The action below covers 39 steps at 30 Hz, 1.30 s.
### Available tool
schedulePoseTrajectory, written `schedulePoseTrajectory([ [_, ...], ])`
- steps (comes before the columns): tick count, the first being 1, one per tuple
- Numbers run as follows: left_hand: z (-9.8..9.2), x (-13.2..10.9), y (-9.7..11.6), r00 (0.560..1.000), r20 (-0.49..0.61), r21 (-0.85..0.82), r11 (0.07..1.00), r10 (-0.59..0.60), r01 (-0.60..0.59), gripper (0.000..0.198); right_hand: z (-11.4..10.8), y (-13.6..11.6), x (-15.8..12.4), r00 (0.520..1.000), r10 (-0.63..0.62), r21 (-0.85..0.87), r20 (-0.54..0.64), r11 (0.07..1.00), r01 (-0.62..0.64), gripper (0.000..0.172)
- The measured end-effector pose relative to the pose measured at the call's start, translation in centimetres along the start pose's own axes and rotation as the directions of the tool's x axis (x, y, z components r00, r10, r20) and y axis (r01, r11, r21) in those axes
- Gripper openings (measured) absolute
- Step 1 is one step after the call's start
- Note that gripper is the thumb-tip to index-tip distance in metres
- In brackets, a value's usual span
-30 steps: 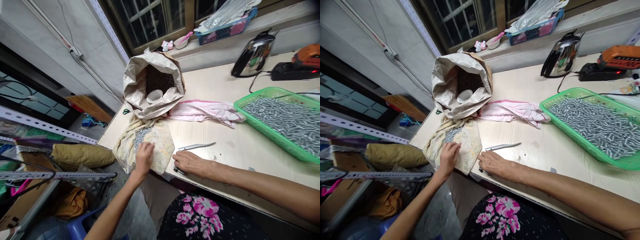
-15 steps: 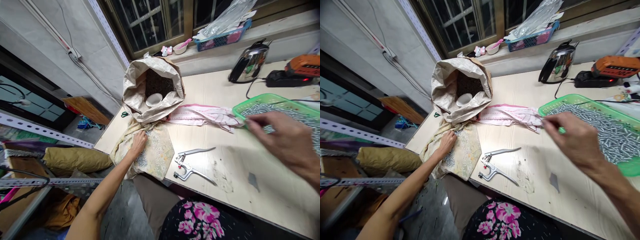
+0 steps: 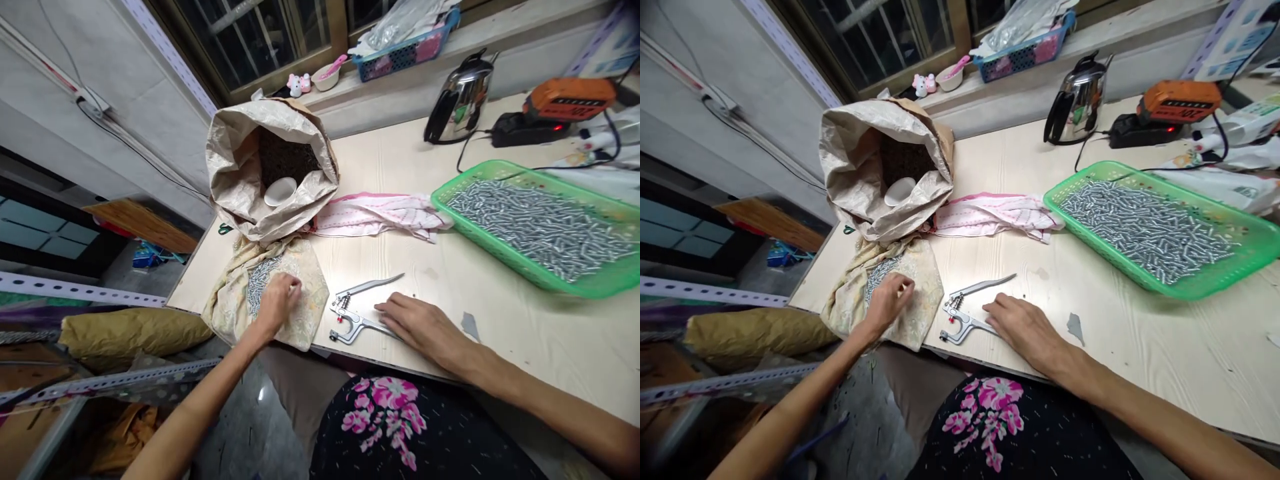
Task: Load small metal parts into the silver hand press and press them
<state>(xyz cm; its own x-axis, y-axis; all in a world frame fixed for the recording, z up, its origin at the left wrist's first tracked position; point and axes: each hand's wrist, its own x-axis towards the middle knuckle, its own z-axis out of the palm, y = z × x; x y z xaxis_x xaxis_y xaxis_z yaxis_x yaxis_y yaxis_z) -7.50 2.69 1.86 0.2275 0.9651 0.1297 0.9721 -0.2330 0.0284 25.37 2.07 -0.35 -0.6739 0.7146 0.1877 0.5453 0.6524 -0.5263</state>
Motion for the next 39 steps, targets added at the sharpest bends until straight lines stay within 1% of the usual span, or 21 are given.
schedulePoseTrajectory([
  [2, 0.6, -1.6, 1.9, 0.996, 0.067, 0.013, 0.998, 0.06, -0.061, 0.018, 0.6, -0.3, 0.3, 0.998, 0.008, -0.033, 0.056, 0.999, -0.007, 0.024],
  [4, 1.4, -2.8, 2.9, 0.989, 0.129, 0.061, 0.995, 0.076, -0.084, 0.021, 0.9, -0.3, 0.3, 0.995, 0.019, -0.076, 0.101, 0.997, -0.011, 0.021],
  [7, 2.4, -3.9, 3.1, 0.983, 0.179, 0.054, 0.997, 0.046, -0.057, 0.018, 1.1, -0.3, -0.2, 0.993, -0.002, -0.105, 0.118, 0.994, 0.015, 0.017],
  [11, 2.4, -4.2, 2.8, 0.974, 0.226, 0.055, 0.998, 0.018, -0.031, 0.018, 1.8, -0.4, -0.8, 0.995, -0.032, -0.11, 0.099, 0.993, 0.043, 0.015],
  [13, 2.1, -4.1, 2.8, 0.975, 0.223, 0.031, 0.999, 0.008, -0.015, 0.017, 2.2, -0.4, -0.9, 0.995, -0.03, -0.115, 0.094, 0.993, 0.041, 0.017],
  [15, 1.6, -4.0, 2.8, 0.987, 0.154, -0.065, 0.997, -0.035, 0.046, 0.017, 2.6, -0.3, -0.9, 0.995, -0.03, -0.113, 0.09, 0.993, 0.041, 0.019],
  [16, 1.3, -4.0, 2.9, 0.991, 0.108, -0.149, 0.984, -0.078, 0.094, 0.017, 2.7, -0.2, -0.8, 0.996, -0.035, -0.115, 0.084, 0.992, 0.044, 0.02],
  [17, 1.0, -3.9, 3.2, 0.988, 0.073, -0.254, 0.955, -0.138, 0.152, 0.017, 2.8, -0.1, -0.8, 0.996, -0.042, -0.123, 0.074, 0.991, 0.051, 0.02],
  [18, 0.7, -4.0, 3.5, 0.976, 0.063, -0.366, 0.905, -0.206, 0.215, 0.016, 2.9, -0.1, -0.8, 0.997, -0.053, -0.138, 0.059, 0.989, 0.061, 0.021],
  [19, 0.5, -4.0, 4.0, 0.958, 0.082, -0.473, 0.836, -0.273, 0.279, 0.017, 2.9, -0.1, -0.9, 0.997, -0.069, -0.159, 0.039, 0.985, 0.074, 0.021],
  [21, 0.2, -4.3, 5.2, 0.916, 0.174, -0.623, 0.68, -0.361, 0.386, 0.019, 3.0, -0.1, -1.0, 0.993, -0.114, -0.21, -0.018, 0.972, 0.107, 0.023],
  [23, 0.3, -4.5, 6.7, 0.888, 0.251, -0.692, 0.571, -0.384, 0.442, 0.023, 2.9, -0.3, -1.2, 0.984, -0.165, -0.259, -0.064, 0.955, 0.143, 0.024],
  [24, 0.6, -4.7, 7.4, 0.882, 0.273, -0.708, 0.541, -0.383, 0.454, 0.024, 2.8, -0.4, -1.3, 0.979, -0.189, -0.281, -0.077, 0.946, 0.161, 0.025],
  [26, 1.2, -4.8, 8.4, 0.875, 0.302, -0.721, 0.509, -0.379, 0.47, 0.025, 2.6, -0.5, -1.4, 0.971, -0.226, -0.317, -0.08, 0.929, 0.19, 0.026],
  [28, 1.8, -4.9, 8.8, 0.869, 0.328, -0.72, 0.497, -0.37, 0.484, 0.025, 2.4, -0.6, -1.4, 0.965, -0.252, -0.341, -0.075, 0.916, 0.212, 0.027],
  [32, 2.3, -4.8, 8.8, 0.87, 0.355, -0.727, 0.483, -0.343, 0.488, 0.026, 2.3, -0.5, -1.4, 0.965, -0.256, -0.357, -0.053, 0.907, 0.221, 0.029],
  [34, 2.2, -4.7, 8.8, 0.867, 0.363, -0.725, 0.481, -0.341, 0.492, 0.027, 2.4, -0.4, -1.4, 0.967, -0.25, -0.35, -0.045, 0.911, 0.219, 0.028],
  [36, 2.1, -4.5, 8.8, 0.861, 0.377, -0.709, 0.492, -0.341, 0.505, 0.028, 2.5, -0.3, -1.5, 0.965, -0.255, -0.346, -0.062, 0.912, 0.219, 0.027],
  [39, 1.6, -4.2, 9.0, 0.854, 0.397, -0.665, 0.535, -0.337, 0.521, 0.027, 2.7, -0.2, -1.5, 0.954, -0.279, -0.345, -0.106, 0.91, 0.228, 0.026],
])
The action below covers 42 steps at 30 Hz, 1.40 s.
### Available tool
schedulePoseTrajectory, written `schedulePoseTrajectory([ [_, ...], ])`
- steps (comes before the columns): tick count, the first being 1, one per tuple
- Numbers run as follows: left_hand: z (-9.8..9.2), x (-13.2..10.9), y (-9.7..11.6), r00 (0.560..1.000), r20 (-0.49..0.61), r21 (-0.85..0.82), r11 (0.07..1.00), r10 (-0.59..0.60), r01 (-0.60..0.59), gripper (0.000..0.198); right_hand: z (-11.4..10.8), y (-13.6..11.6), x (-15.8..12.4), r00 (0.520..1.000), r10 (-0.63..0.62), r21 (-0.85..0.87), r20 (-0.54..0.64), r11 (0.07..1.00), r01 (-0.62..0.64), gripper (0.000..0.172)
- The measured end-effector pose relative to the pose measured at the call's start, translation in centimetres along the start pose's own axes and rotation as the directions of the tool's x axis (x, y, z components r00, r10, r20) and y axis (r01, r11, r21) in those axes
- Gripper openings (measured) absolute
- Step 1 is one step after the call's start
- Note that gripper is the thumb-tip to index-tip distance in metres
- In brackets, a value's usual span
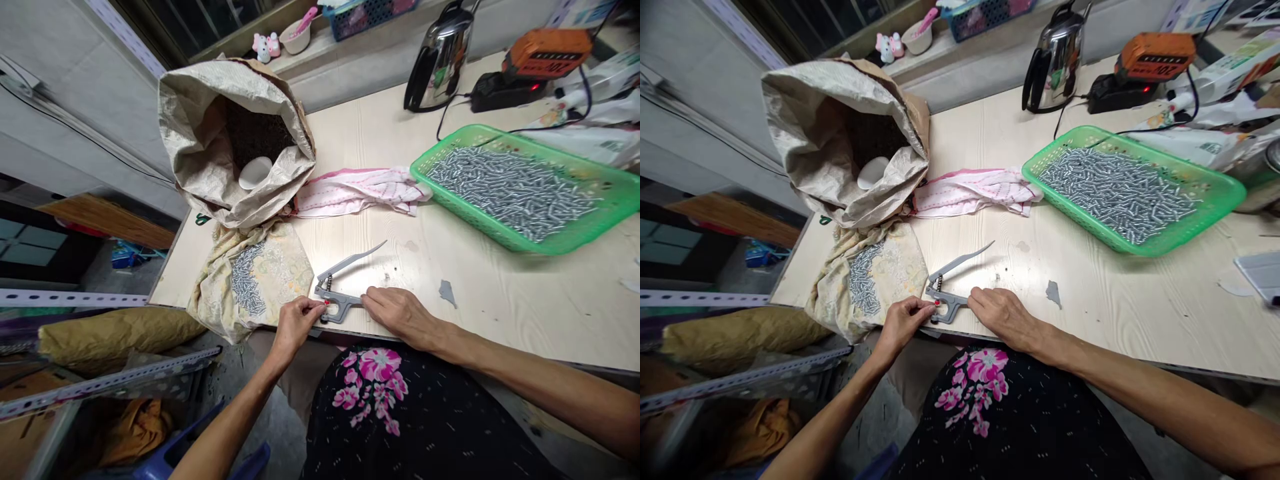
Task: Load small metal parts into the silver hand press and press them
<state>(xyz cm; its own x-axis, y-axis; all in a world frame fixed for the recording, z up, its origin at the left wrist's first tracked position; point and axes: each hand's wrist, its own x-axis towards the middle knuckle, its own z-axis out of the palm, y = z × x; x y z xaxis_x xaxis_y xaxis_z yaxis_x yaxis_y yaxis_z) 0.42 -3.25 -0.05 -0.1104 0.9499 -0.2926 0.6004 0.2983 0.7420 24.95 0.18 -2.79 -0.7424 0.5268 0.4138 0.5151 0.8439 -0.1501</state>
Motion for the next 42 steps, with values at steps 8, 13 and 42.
schedulePoseTrajectory([
  [8, -0.3, 0.4, 1.0, 0.996, 0.084, 0.166, 0.986, -0.01, -0.004, 0.022, 0.6, 0.1, -0.3, 1.0, -0.002, 0.015, 0.012, 1.0, 0.002, 0.024],
  [13, -0.3, 0.4, 0.7, 0.984, 0.141, 0.113, 0.989, -0.107, 0.091, 0.027, 0.8, 0.2, -0.3, 0.998, 0.021, 0.056, 0.057, 0.998, -0.024, 0.024],
  [42, 0.4, -0.4, -0.9, 0.997, 0.036, 0.197, 0.978, -0.073, 0.065, 0.034, -2.9, 4.4, 2.6, 0.917, 0.128, 0.029, 0.378, 0.988, -0.15, 0.063],
])
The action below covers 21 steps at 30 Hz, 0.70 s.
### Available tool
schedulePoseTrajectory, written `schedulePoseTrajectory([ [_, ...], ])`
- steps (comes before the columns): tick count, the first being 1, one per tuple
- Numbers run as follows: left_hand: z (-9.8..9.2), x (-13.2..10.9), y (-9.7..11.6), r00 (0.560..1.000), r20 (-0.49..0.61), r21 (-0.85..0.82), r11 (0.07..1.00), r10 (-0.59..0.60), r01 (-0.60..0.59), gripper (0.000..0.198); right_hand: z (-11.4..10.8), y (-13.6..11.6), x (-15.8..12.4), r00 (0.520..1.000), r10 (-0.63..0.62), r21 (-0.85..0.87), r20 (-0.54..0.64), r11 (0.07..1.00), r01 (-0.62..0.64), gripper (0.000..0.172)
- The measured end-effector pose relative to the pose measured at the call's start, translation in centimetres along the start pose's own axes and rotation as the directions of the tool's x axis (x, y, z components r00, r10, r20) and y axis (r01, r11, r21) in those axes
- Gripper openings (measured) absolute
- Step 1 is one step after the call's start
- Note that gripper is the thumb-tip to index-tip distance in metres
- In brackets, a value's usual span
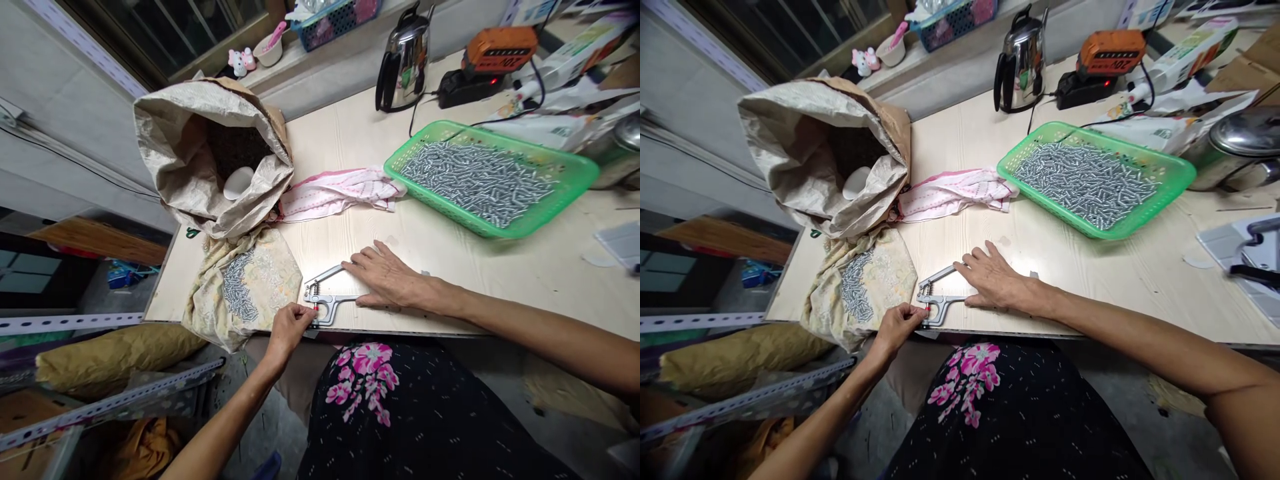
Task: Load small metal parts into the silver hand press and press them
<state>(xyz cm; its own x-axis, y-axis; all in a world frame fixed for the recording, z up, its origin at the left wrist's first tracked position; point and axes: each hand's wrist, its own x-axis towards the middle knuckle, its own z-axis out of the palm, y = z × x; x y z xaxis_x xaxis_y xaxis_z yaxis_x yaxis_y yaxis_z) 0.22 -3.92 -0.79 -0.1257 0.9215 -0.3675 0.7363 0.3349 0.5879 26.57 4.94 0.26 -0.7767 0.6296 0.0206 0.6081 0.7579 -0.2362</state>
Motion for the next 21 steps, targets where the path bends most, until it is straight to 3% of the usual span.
schedulePoseTrajectory([
  [2, 0.1, -0.8, 0.7, 0.987, -0.109, 0.109, 0.989, 0.115, -0.104, 0.031, 0.1, -0.2, -0.2, 1.0, -0.002, 0.001, -0.021, 1.0, 0.002, 0.062],
  [5, 0.9, -1.3, 2.5, 0.896, -0.181, 0.264, 0.898, 0.406, -0.353, 0.022, 0.3, -0.4, -0.2, 0.999, -0.001, 0.013, -0.036, 1.0, 0.002, 0.059],
  [9, 2.0, 1.1, 5.3, 0.743, 0.025, 0.403, 0.673, 0.669, -0.62, 0.052, 0.7, -0.1, -0.3, 0.995, -0.015, 0.052, -0.096, 0.998, 0.02, 0.072],
  [12, 2.2, 3.8, 6.8, 0.678, 0.218, 0.407, 0.567, 0.702, -0.717, 0.066, 1.0, 0.2, -0.6, 0.996, 0.003, 0.109, -0.093, 0.994, 0.007, 0.079],
  [15, 1.9, 5.0, 7.5, 0.649, 0.332, 0.39, 0.526, 0.684, -0.755, 0.059, 0.9, 0.2, -1.0, 0.997, 0.045, 0.149, -0.068, 0.988, -0.035, 0.058],
  [21, 2.4, 4.5, 7.7, 0.659, 0.35, 0.432, 0.509, 0.666, -0.744, 0.03, 1.0, 0.1, -1.0, 0.995, 0.025, 0.219, -0.091, 0.976, -0.004, 0.014],
])
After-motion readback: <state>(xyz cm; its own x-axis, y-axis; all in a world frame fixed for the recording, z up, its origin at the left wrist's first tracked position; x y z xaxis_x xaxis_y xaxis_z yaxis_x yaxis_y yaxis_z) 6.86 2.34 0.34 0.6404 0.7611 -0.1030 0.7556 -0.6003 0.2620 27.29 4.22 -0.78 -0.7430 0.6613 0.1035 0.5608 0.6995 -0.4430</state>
